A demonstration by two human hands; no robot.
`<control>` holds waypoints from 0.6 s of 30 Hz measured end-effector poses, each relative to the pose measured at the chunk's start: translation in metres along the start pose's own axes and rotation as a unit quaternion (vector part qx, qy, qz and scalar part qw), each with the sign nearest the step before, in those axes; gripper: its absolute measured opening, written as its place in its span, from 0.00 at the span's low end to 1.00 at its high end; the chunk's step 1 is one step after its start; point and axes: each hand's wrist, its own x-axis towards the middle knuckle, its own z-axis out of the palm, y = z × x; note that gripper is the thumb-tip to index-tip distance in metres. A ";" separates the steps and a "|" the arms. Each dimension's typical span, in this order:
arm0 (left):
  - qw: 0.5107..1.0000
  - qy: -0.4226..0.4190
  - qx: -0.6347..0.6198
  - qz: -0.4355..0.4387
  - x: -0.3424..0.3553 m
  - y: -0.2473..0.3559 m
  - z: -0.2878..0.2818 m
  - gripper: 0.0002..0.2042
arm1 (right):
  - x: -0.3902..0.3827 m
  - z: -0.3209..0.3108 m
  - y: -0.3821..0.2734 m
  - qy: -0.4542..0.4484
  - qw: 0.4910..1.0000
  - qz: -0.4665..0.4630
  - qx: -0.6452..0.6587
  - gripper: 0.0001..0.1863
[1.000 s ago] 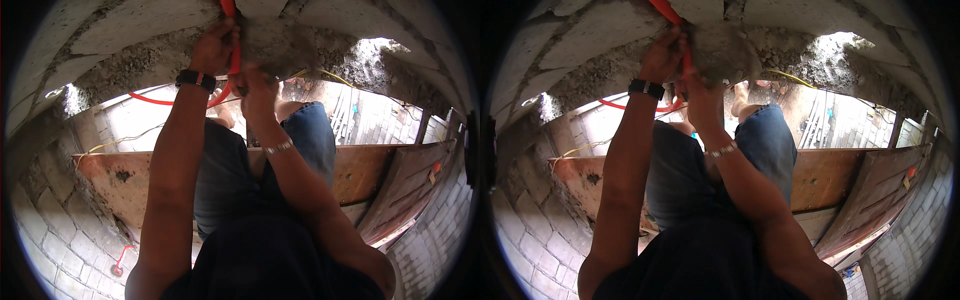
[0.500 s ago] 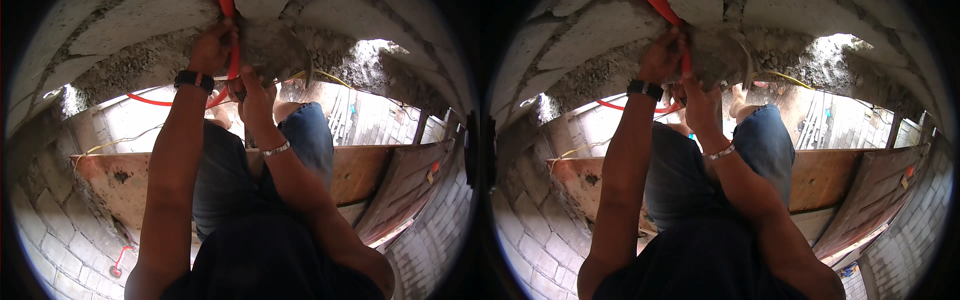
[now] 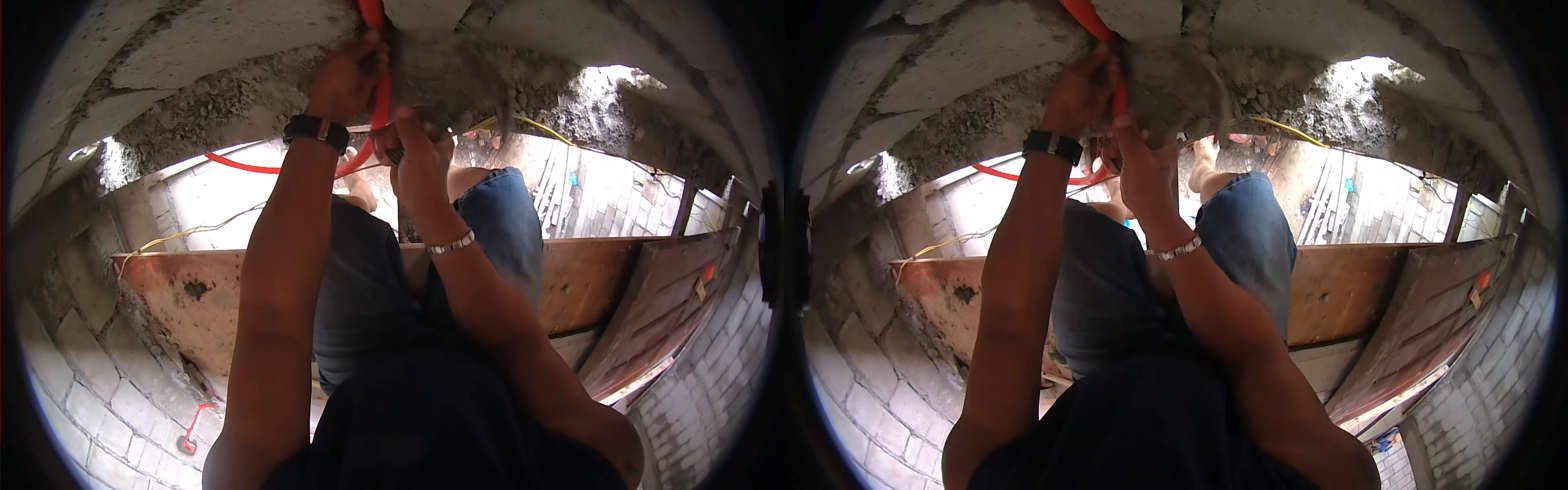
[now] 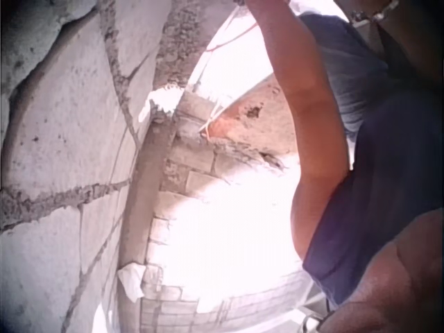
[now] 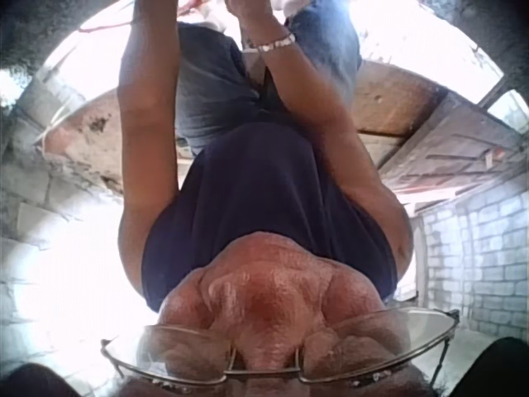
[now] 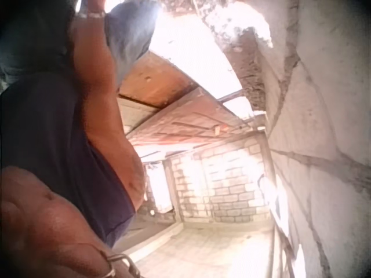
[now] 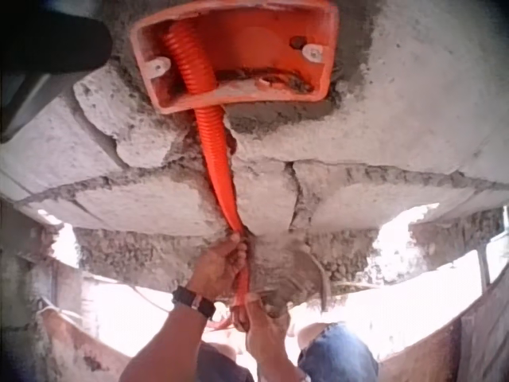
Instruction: The recorder is installing flexible red conduit and electrical wiring into a junction box on a concrete wall and managing site materials.
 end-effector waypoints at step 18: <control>1.000 0.011 0.013 0.022 -0.011 0.004 0.016 0.09 | -0.045 -0.047 -0.062 -0.019 0.995 0.051 -0.080 0.14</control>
